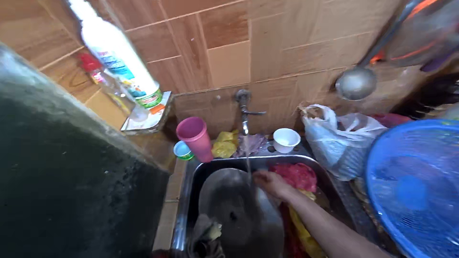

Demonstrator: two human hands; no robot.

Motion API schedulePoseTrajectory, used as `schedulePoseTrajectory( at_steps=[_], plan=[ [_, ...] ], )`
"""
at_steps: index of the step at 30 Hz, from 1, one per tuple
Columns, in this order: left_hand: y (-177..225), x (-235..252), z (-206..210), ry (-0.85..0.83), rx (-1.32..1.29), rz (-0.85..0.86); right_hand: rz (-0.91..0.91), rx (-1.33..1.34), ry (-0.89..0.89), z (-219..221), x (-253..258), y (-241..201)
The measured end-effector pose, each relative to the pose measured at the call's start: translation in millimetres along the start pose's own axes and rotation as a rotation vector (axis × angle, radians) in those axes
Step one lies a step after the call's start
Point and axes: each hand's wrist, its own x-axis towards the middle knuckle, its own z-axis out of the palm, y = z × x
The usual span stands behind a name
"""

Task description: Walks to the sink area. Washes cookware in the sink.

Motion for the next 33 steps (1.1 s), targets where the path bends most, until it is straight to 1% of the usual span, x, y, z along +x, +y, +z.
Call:
schedulePoseTrajectory(
  at_steps=[1,2,4,5,7,9,11,13,16,18,19,20,23,26,27,28,29,30,31,32,33],
  plan=[
    [-14.7,-0.6,2.8,0.033,-0.039,0.013,0.011,0.176,0.026,14.3,14.6,-8.3],
    [-16.3,-1.0,7.2,0.097,-0.058,-0.005,0.04,0.366,0.071,26.5,26.1,-17.7],
    [-3.4,-2.3,12.0,0.181,-0.058,-0.129,0.16,0.729,0.167,41.8,46.5,-32.1],
    [-4.3,-4.2,13.8,0.201,-0.059,-0.175,0.248,0.87,0.19,43.5,55.1,-35.2],
    [-12.2,-9.0,17.4,0.203,-0.017,-0.245,0.376,1.021,0.199,41.7,71.5,-32.4],
    [6.7,-14.1,19.5,0.17,-0.064,-0.39,0.427,1.091,0.191,35.9,78.1,-28.4],
    [14.1,-17.6,25.1,0.195,-0.16,-0.485,0.43,1.104,0.156,33.1,78.9,-25.7],
    [14.4,-20.1,30.0,0.222,-0.247,-0.501,0.441,1.106,0.138,32.5,75.1,-26.5],
    [12.4,-22.7,35.0,0.248,-0.313,-0.499,0.447,1.184,0.227,36.1,74.1,-30.2],
    [11.2,-23.9,36.7,0.253,-0.315,-0.492,0.415,1.151,0.17,36.4,73.6,-31.8],
    [10.4,-24.7,37.2,0.253,-0.315,-0.487,0.416,1.141,0.123,34.1,73.1,-32.5],
    [9.8,-25.7,37.5,0.253,-0.317,-0.481,0.433,1.157,0.117,31.5,73.4,-32.6],
    [9.7,-26.9,40.3,0.267,-0.307,-0.457,0.448,1.271,0.304,28.4,80.1,-31.8],
    [16.5,-28.4,44.4,0.305,-0.266,-0.474,0.377,1.324,0.429,33.6,79.2,-44.7],
    [18.6,-27.6,46.6,0.33,-0.25,-0.464,0.337,1.312,0.435,39.9,77.2,-49.8],
    [18.8,-25.4,48.8,0.353,-0.233,-0.435,0.287,1.24,0.399,49.9,73.7,-52.0],
    [16.3,-21.2,50.6,0.373,-0.212,-0.377,0.212,1.09,0.295,62.9,67.1,-46.9],
    [11.8,-14.6,50.8,0.385,-0.187,-0.291,0.109,0.854,0.112,76.3,59.5,-34.9],
    [8.5,-5.8,48.2,0.379,-0.151,-0.189,0.009,0.547,-0.137,84.8,49.6,-22.0],
    [6.5,5.6,44.0,0.372,-0.103,-0.082,-0.034,0.229,-0.335,87.8,35.7,-15.8],
    [8.8,17.6,38.3,0.35,-0.061,0.005,0.01,-0.083,-0.511,78.2,18.3,-24.5]
  ],
)
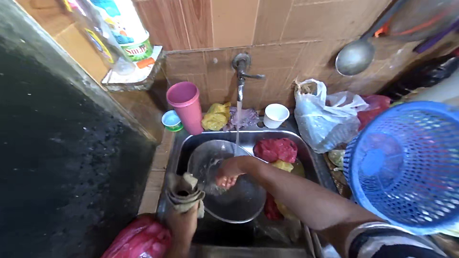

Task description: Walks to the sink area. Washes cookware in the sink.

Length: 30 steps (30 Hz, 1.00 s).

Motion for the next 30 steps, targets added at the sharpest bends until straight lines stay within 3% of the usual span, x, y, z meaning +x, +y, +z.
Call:
schedulePoseTrajectory(
  at_steps=[1,2,7,10,13,16,21,27,30],
  plan=[
    [8.7,12.3,-1.6,-0.043,0.03,0.067,0.096,-0.204,-0.085,-8.0,-18.7,-5.4],
    [20.4,23.5,-2.9,-0.092,0.061,0.152,0.125,-0.32,-0.043,-19.9,-33.0,-0.2],
    [104.9,52.4,-1.3,-0.244,0.286,0.712,0.144,-0.35,0.408,-84.5,-98.4,43.5],
    [163.2,49.7,0.3,-0.341,0.475,0.886,0.295,-0.419,0.42,-77.2,-116.4,43.7],
    [196.8,48.0,5.9,-0.437,0.64,0.996,0.436,-0.496,0.351,-45.5,-112.9,38.8],
    [210.8,50.2,6.8,-0.478,0.723,0.984,0.404,-0.612,0.175,-9.6,-92.3,52.6],
    [195.8,68.4,-8.0,-0.368,0.673,0.842,0.075,-0.738,-0.094,60.8,-84.2,108.4],
    [134.5,63.8,-18.6,-0.129,0.46,0.596,0.38,-0.789,-0.241,71.9,-100.5,119.8],
    [101.4,49.6,-12.0,0.011,0.398,0.652,0.386,-0.859,-0.296,75.7,-106.0,123.4]
  ],
)
